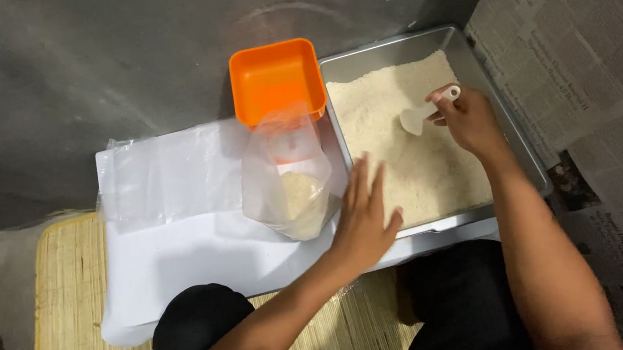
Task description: Scooping rice from a metal tray into a plastic bag using a measuring cup and weighing it on a scale.
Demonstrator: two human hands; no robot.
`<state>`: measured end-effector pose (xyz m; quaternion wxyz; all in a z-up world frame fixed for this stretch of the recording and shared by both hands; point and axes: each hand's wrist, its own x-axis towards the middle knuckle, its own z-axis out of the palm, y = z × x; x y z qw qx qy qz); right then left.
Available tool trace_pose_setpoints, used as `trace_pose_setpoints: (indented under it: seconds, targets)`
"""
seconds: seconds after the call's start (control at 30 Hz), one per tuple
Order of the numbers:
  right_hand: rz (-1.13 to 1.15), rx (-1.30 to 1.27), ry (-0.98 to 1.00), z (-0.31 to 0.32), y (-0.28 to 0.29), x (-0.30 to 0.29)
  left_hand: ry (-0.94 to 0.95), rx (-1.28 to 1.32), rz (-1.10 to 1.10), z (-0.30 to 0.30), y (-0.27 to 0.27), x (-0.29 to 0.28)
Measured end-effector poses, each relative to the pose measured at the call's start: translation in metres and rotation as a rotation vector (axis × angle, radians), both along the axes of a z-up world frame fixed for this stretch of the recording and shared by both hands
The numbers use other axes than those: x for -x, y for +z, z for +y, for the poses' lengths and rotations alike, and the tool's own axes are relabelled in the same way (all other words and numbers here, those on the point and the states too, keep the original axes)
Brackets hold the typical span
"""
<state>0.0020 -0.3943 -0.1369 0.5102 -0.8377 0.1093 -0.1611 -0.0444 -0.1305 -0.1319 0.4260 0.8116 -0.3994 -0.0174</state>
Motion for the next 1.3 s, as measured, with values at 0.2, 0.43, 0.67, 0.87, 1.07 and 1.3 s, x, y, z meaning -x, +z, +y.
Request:
trace_pose_setpoints:
  seconds: [0.2,0.43,0.67,0.87,1.07,1.3]
  targets:
    - [0.149,-0.062,0.045,-0.004,-0.006,0.002,0.079,-0.144,0.131,-0.009,-0.028,-0.016]
    - [0.290,-0.252,0.124,0.018,0.014,0.004,0.081,-0.208,0.142,-0.011,-0.039,-0.018]
    - [0.307,-0.556,0.053,-0.018,-0.034,-0.010,0.081,-0.229,0.142,-0.011,-0.036,-0.017]
    - [0.233,-0.849,-0.067,-0.050,-0.066,-0.020,0.068,-0.236,0.171,-0.009,-0.032,-0.019]
    - [0.087,-0.897,-0.020,-0.034,-0.032,-0.025,0.021,0.024,0.027,0.004,0.034,0.004]
    - [-0.149,-0.979,0.092,0.047,0.064,-0.001,-0.108,0.210,-0.185,0.079,0.157,0.016]
